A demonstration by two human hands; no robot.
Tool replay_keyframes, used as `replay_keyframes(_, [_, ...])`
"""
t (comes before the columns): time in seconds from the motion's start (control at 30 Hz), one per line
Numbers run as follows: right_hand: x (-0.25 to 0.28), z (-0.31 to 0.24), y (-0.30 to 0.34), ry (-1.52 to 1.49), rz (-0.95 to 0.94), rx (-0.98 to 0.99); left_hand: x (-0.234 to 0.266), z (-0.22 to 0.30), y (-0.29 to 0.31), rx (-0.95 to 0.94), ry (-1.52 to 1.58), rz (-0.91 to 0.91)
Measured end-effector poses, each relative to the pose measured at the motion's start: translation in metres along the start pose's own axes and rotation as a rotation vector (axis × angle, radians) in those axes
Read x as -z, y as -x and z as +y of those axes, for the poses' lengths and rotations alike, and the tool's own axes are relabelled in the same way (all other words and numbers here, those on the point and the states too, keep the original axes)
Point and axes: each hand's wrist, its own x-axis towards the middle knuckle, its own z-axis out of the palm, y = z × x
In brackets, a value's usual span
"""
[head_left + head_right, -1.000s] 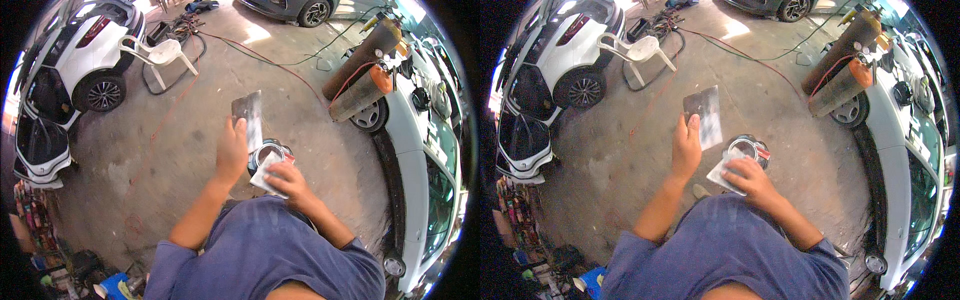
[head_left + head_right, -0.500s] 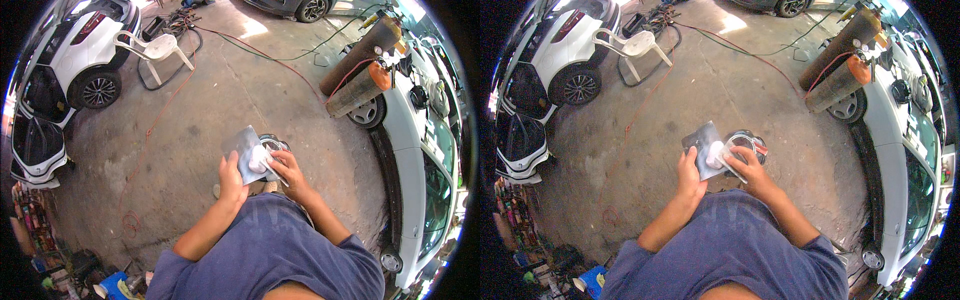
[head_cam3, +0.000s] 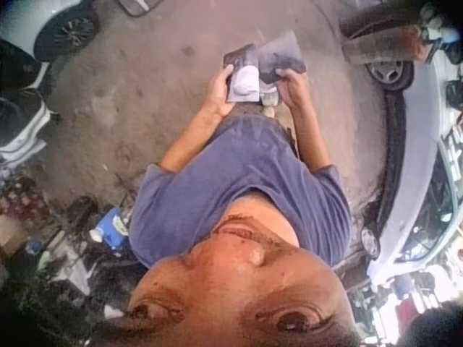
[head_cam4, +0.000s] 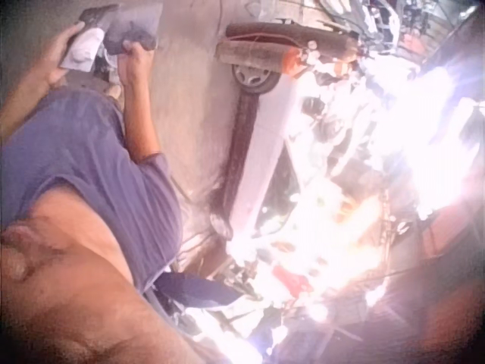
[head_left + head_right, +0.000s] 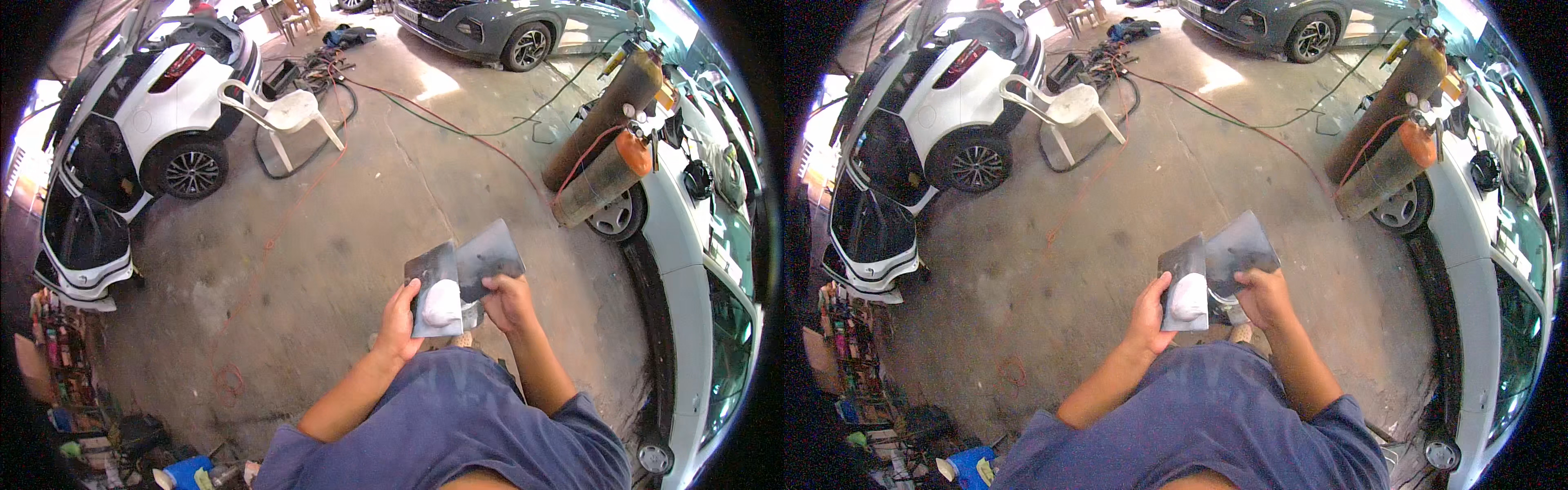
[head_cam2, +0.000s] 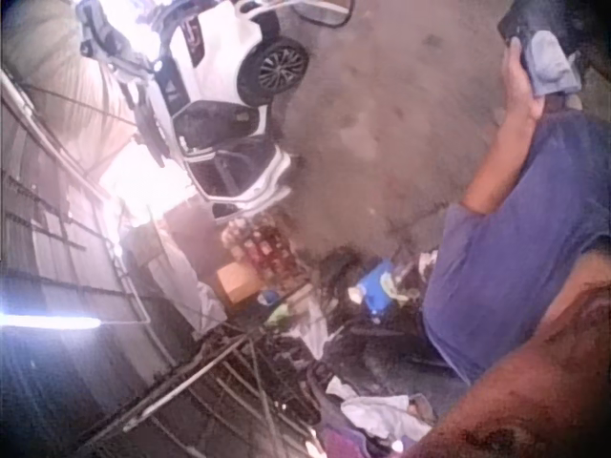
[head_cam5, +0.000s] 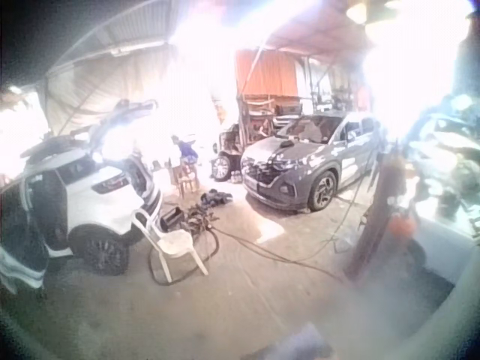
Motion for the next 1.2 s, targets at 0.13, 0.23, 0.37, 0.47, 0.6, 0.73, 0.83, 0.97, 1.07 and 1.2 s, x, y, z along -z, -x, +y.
replay_keyframes(0.13, [0.012, -0.011, 0.028, 0.03, -0.052, -0.038, 0.011, 0.016, -0.016, -0.158, -0.033, 0.046])
replay_keyframes(0.23, [0.027, -0.029, 0.053, 0.102, -0.123, -0.044, 0.013, 0.034, -0.018, -0.212, -0.025, 0.053])
replay_keyframes(0.37, [0.016, -0.031, 0.054, 0.722, -0.091, 0.377, -0.006, 0.031, -0.007, -0.221, -0.086, 0.08])
replay_keyframes(0.47, [-0.032, -0.025, 0.057, 1.171, -0.444, 0.753, -0.021, 0.02, 0.001, -0.261, -0.139, 0.018])
replay_keyframes(0.6, [-0.049, -0.014, 0.064, 1.221, -0.466, 0.808, -0.039, 0.008, 0.008, -0.321, -0.134, 0.04])
replay_keyframes(0.73, [-0.016, 0.005, 0.052, 1.314, -0.387, 0.745, -0.037, 0.003, 0.007, -0.371, -0.133, 0.075])
replay_keyframes(0.83, [-0.002, 0.009, 0.049, 1.458, -0.389, 0.738, -0.026, 0.0, 0.006, -0.385, -0.108, 0.096])
replay_keyframes(0.97, [0.044, 0.021, 0.047, 1.667, -0.423, 0.547, -0.027, 0.015, 0.01, -0.389, 0.001, 0.087])
replay_keyframes(1.07, [0.095, 0.037, 0.035, 1.291, -0.186, 0.262, -0.038, 0.046, 0.017, -0.393, -0.021, -0.042])
replay_keyframes(1.2, [0.09, 0.016, 0.009, 0.294, 0.188, 0.106, -0.015, 0.027, 0.004, -0.153, -0.091, 0.005])
